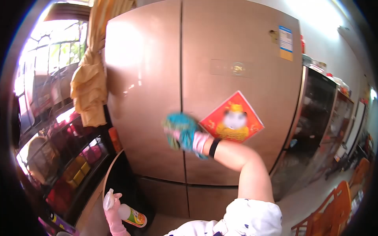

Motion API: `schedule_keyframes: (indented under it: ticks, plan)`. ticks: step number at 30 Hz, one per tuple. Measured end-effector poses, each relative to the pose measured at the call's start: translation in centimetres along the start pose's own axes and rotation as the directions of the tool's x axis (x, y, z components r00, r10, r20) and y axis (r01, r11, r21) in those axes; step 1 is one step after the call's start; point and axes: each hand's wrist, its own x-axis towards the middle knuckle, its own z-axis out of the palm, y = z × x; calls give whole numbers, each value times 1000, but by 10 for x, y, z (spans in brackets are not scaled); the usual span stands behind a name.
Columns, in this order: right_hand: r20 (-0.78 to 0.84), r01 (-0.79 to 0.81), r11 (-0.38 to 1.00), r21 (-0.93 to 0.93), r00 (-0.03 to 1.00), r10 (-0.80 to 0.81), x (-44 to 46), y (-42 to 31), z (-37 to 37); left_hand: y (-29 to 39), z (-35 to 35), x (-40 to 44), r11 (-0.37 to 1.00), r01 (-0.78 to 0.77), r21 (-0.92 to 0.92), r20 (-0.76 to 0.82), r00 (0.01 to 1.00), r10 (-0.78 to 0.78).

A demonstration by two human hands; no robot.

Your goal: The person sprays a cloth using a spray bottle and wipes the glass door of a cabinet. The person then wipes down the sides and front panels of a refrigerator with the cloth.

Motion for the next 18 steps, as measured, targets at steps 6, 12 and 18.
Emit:
schedule_keyframes:
  ticks: [6,12,18]
  plan:
    - [-198,-131,161,-978,820,-537,232,-84,-76,-24,-22,-4,978,169,-126,-151,971,-188]
    - [54,269,327,-906,839,-541,282,-59,80,-97,-45,-5,995,86,40,-57,995,-84]
    - [478,266,736,-623,874,88,91,44,147,-110,-52,0,952,144,-271,-49,985,-163]
